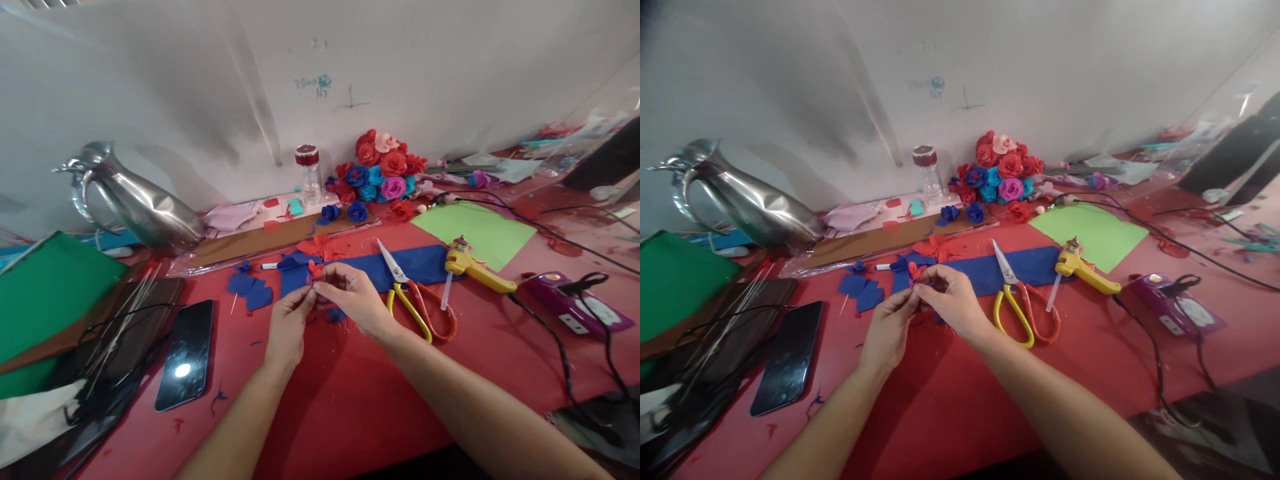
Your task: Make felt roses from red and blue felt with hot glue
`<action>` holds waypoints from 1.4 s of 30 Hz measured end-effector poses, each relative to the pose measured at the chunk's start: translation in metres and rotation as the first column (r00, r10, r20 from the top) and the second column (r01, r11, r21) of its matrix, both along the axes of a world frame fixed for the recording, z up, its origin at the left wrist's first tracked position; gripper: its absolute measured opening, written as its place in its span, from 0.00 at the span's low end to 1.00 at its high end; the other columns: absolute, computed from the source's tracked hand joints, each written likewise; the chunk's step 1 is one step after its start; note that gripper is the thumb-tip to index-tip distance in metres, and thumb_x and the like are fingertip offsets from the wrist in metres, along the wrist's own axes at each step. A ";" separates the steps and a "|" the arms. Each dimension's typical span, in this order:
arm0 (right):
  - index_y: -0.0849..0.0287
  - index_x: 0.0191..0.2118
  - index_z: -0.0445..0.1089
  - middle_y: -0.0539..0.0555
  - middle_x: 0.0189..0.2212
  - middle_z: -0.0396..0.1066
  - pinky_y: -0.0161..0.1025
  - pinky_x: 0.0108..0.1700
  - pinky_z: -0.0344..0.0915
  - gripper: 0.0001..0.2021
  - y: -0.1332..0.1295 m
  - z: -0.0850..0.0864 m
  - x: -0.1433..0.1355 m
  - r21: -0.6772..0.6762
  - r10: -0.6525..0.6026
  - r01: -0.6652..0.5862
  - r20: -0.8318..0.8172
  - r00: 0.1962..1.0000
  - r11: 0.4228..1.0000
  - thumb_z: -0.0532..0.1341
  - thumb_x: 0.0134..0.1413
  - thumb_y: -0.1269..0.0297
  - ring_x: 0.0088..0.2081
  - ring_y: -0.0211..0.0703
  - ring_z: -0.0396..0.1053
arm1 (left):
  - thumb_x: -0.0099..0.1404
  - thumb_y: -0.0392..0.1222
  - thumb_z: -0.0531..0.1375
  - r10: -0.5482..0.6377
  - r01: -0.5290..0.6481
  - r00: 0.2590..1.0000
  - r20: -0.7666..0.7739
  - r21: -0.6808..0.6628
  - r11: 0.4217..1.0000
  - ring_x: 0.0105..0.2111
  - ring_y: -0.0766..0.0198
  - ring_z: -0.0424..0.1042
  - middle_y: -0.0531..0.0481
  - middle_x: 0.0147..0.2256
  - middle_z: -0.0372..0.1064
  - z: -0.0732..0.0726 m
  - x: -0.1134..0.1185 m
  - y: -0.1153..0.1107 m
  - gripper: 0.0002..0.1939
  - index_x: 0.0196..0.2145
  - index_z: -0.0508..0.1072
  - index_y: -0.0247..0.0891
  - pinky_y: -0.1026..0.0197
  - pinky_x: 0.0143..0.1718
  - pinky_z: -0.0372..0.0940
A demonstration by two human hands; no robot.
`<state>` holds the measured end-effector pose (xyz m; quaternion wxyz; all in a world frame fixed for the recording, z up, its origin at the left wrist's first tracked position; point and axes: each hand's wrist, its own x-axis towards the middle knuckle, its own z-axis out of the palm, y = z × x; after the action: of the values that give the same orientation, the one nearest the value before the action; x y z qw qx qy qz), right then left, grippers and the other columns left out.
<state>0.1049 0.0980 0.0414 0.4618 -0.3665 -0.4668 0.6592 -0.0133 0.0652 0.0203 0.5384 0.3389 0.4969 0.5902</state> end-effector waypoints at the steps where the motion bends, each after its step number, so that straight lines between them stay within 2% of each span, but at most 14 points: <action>1: 0.57 0.29 0.69 0.46 0.23 0.69 0.35 0.28 0.69 0.10 0.000 -0.002 0.000 0.013 -0.009 0.009 0.015 1.000 1.000 0.68 0.41 0.61 0.23 0.35 0.67 | 0.50 0.49 0.70 -0.001 0.001 1.000 -0.003 -0.001 1.000 0.29 0.63 0.68 0.49 0.25 0.74 0.000 0.000 0.000 0.13 0.28 0.81 0.36 0.60 0.35 0.64; 7: 0.57 0.30 0.68 0.46 0.21 0.68 0.33 0.25 0.66 0.08 -0.001 -0.006 -0.001 0.113 -0.073 0.059 0.128 0.989 0.992 0.66 0.45 0.61 0.22 0.35 0.66 | 0.51 0.49 0.70 -0.015 0.016 0.999 -0.036 0.020 1.000 0.26 0.65 0.66 0.50 0.23 0.72 0.002 0.001 -0.001 0.12 0.26 0.81 0.36 0.60 0.33 0.63; 16: 0.56 0.28 0.67 0.47 0.20 0.67 0.34 0.26 0.63 0.07 -0.002 -0.003 -0.001 0.126 -0.086 0.062 0.191 0.978 0.990 0.64 0.47 0.61 0.22 0.36 0.66 | 0.54 0.49 0.68 -0.034 0.038 0.995 -0.099 0.036 0.999 0.26 0.65 0.64 0.51 0.22 0.71 0.005 0.002 -0.002 0.12 0.25 0.81 0.37 0.62 0.31 0.60; 23: 0.58 0.28 0.69 0.46 0.19 0.64 0.32 0.24 0.59 0.05 -0.005 -0.002 -0.002 0.197 -0.163 0.110 0.277 0.947 0.974 0.61 0.47 0.62 0.21 0.34 0.60 | 0.56 0.48 0.65 -0.033 0.042 0.977 -0.210 0.036 0.998 0.30 0.63 0.67 0.52 0.27 0.74 0.002 0.001 -0.004 0.11 0.30 0.83 0.39 0.61 0.36 0.62; 28: 0.58 0.29 0.68 0.46 0.20 0.65 0.33 0.27 0.63 0.06 -0.003 -0.005 -0.004 0.153 -0.139 0.106 0.229 0.964 0.982 0.61 0.46 0.61 0.23 0.35 0.62 | 0.58 0.49 0.64 -0.038 0.048 0.969 -0.246 0.036 0.998 0.30 0.62 0.69 0.51 0.28 0.75 0.003 0.001 -0.003 0.12 0.31 0.82 0.38 0.61 0.36 0.64; 35: 0.57 0.30 0.69 0.48 0.23 0.68 0.35 0.30 0.67 0.07 -0.001 -0.005 -0.002 0.108 -0.072 0.056 0.155 0.985 0.993 0.62 0.43 0.61 0.26 0.37 0.66 | 0.55 0.48 0.65 -0.002 0.011 0.983 -0.185 0.048 0.999 0.29 0.62 0.70 0.49 0.28 0.76 0.004 -0.001 -0.002 0.11 0.32 0.82 0.37 0.60 0.37 0.66; 42: 0.58 0.29 0.70 0.49 0.23 0.69 0.35 0.29 0.67 0.06 -0.002 -0.006 -0.001 0.114 -0.096 0.077 0.167 0.981 0.990 0.62 0.45 0.61 0.25 0.38 0.67 | 0.57 0.45 0.64 -0.004 0.018 0.968 -0.251 0.053 0.998 0.30 0.64 0.69 0.51 0.28 0.75 -0.001 -0.003 -0.003 0.09 0.31 0.81 0.38 0.62 0.35 0.63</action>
<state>0.1035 0.0964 0.0352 0.4670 -0.4167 -0.5232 0.5784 -0.0167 0.0623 0.0193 0.4650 0.4282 0.5425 0.5533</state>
